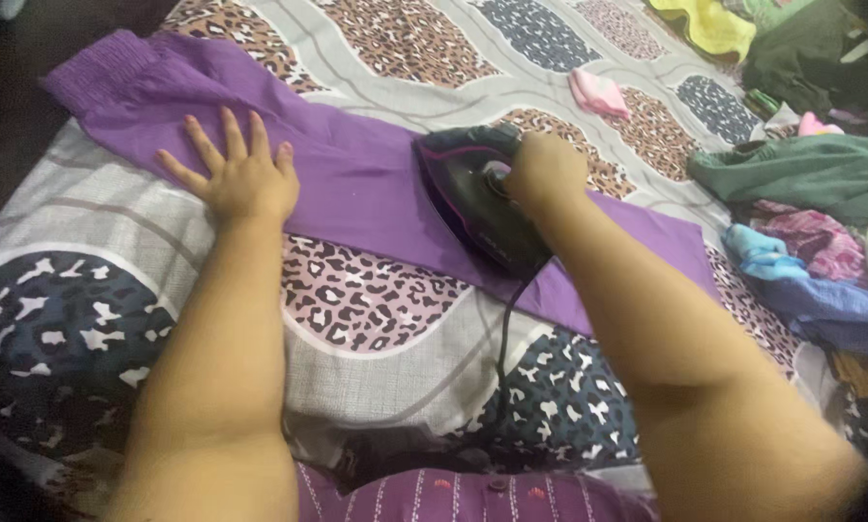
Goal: The person irons a purple garment on a patterned bedsheet, smoothing the fabric with one hand while moving the iron with the other. The garment is repositioned and folded during the process, and the iron is set aside at the end.
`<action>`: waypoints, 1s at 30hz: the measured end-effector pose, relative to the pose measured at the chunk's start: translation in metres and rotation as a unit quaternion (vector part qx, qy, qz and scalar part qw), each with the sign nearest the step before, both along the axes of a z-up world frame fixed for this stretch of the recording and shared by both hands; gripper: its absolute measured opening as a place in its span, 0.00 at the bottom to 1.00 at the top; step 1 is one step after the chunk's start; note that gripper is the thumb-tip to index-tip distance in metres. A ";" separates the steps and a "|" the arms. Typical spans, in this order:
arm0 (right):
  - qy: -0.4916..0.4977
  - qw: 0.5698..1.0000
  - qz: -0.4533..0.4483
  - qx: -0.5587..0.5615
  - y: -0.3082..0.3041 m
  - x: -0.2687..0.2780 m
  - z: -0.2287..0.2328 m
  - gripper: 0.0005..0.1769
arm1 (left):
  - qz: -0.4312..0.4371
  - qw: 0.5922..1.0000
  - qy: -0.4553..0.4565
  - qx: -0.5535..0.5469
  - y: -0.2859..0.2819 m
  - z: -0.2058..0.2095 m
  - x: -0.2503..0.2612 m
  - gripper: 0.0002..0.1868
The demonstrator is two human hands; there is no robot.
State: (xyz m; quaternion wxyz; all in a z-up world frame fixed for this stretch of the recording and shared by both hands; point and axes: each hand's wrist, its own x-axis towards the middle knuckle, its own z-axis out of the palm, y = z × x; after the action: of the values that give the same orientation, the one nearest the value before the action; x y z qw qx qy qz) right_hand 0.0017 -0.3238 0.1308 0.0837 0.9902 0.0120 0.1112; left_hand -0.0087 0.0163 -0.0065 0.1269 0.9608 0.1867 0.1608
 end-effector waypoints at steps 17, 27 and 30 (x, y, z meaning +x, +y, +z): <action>0.059 0.981 -0.174 -0.056 -0.205 -0.185 -0.006 0.19 | 0.194 0.928 -0.149 -0.280 0.055 0.031 -0.033 0.37; -0.022 0.998 -0.050 0.045 -0.087 -0.059 -0.012 0.16 | 0.054 0.924 -0.337 -0.172 0.113 -0.059 0.028 0.14; -0.008 0.999 -0.030 0.029 -0.064 -0.031 -0.004 0.20 | 0.043 0.918 -0.327 -0.221 0.133 -0.072 0.047 0.14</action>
State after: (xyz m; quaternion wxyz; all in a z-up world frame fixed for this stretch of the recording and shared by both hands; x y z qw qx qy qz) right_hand -0.0291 -0.3880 0.1267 0.0579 0.9912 -0.0215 0.1170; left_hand 0.0386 0.1494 -0.0784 0.3829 0.7935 0.2064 0.4256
